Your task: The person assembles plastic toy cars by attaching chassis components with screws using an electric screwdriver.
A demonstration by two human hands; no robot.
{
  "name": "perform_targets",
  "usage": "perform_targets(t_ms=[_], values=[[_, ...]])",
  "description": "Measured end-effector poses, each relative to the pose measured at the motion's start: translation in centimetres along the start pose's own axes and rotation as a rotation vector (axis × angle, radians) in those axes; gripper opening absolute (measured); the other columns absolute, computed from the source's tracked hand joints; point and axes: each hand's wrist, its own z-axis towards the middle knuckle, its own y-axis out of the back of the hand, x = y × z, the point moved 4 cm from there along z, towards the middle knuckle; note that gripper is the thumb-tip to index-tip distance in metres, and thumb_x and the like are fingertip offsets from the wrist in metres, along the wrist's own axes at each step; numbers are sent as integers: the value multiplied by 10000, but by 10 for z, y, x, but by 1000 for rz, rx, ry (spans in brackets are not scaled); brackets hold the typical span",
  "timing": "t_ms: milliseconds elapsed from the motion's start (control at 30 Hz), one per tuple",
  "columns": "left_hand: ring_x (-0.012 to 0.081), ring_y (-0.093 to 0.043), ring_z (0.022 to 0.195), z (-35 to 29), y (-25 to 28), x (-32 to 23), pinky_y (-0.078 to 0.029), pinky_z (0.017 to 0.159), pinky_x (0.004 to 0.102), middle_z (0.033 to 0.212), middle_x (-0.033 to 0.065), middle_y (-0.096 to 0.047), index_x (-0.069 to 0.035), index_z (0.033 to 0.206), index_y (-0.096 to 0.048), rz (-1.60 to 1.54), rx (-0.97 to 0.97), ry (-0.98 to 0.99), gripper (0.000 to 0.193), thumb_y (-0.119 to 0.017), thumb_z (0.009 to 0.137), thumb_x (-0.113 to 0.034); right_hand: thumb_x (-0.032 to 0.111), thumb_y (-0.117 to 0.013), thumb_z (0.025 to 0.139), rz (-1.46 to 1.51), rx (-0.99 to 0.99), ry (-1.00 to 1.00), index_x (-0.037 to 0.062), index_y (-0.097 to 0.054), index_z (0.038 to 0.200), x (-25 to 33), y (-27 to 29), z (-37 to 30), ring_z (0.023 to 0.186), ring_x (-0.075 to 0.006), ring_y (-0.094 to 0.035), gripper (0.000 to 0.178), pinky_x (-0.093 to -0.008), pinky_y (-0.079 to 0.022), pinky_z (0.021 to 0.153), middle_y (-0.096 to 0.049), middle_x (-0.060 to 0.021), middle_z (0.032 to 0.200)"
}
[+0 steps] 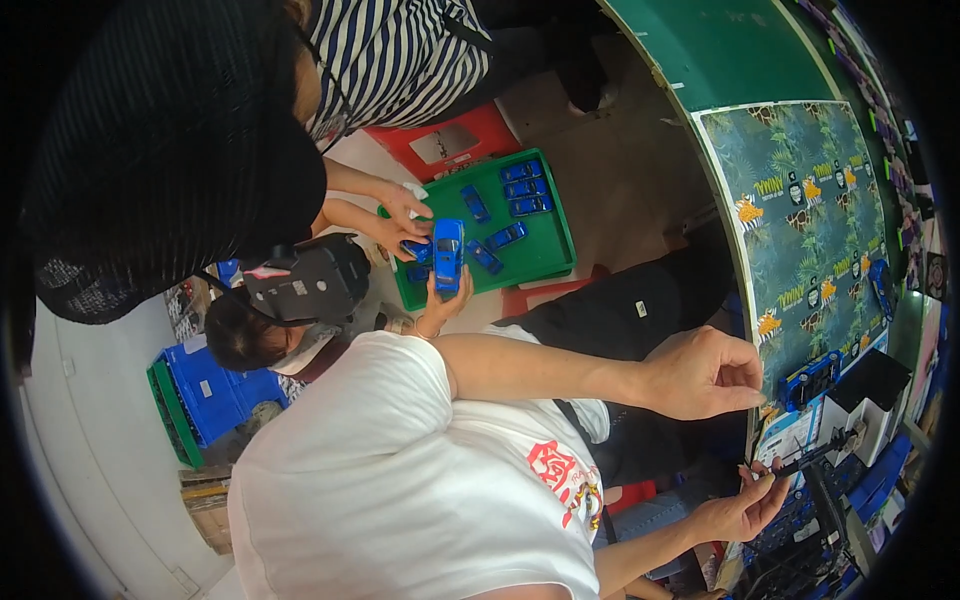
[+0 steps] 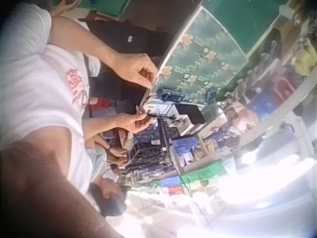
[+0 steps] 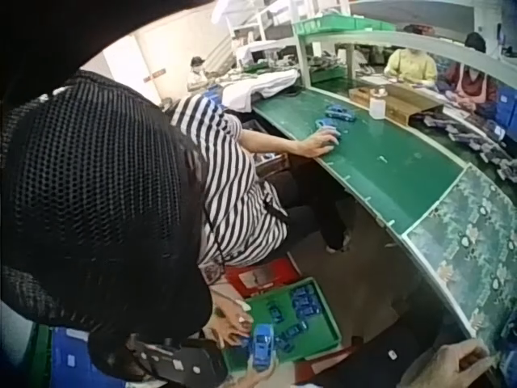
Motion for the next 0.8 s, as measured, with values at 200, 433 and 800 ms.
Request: perform_targets(t_ms=[200, 433, 800], values=[[84, -657, 670, -8, -3, 4, -515, 608, 224, 736, 45, -696, 4, 828, -668, 8, 41, 26, 147, -738, 830, -125, 106, -569, 993, 34, 3, 7, -96, -530, 1275, -3, -1, 1, 834, -215, -683, 350, -243, -585, 671, -669, -234, 1134], [82, -646, 658, -14, -3, 5, -515, 602, 226, 733, 50, -690, 17, 835, -663, 7, 47, -1, 136, -725, 834, -104, 109, -564, 994, 51, -14, 9, -95, -540, 1254, -2, -3, 3, 847, -224, -690, 331, -259, -597, 673, -670, -240, 1130], [97, -653, 670, -37, 31, 25, -523, 616, 239, 735, 52, -684, 7, 852, -662, 140, 35, 91, 152, -725, 842, -131, 109, -548, 1001, 81, -8, 21, -111, -529, 1241, -3, -3, 6, 832, -237, -682, 326, -273, -594, 659, -666, -244, 1125]])
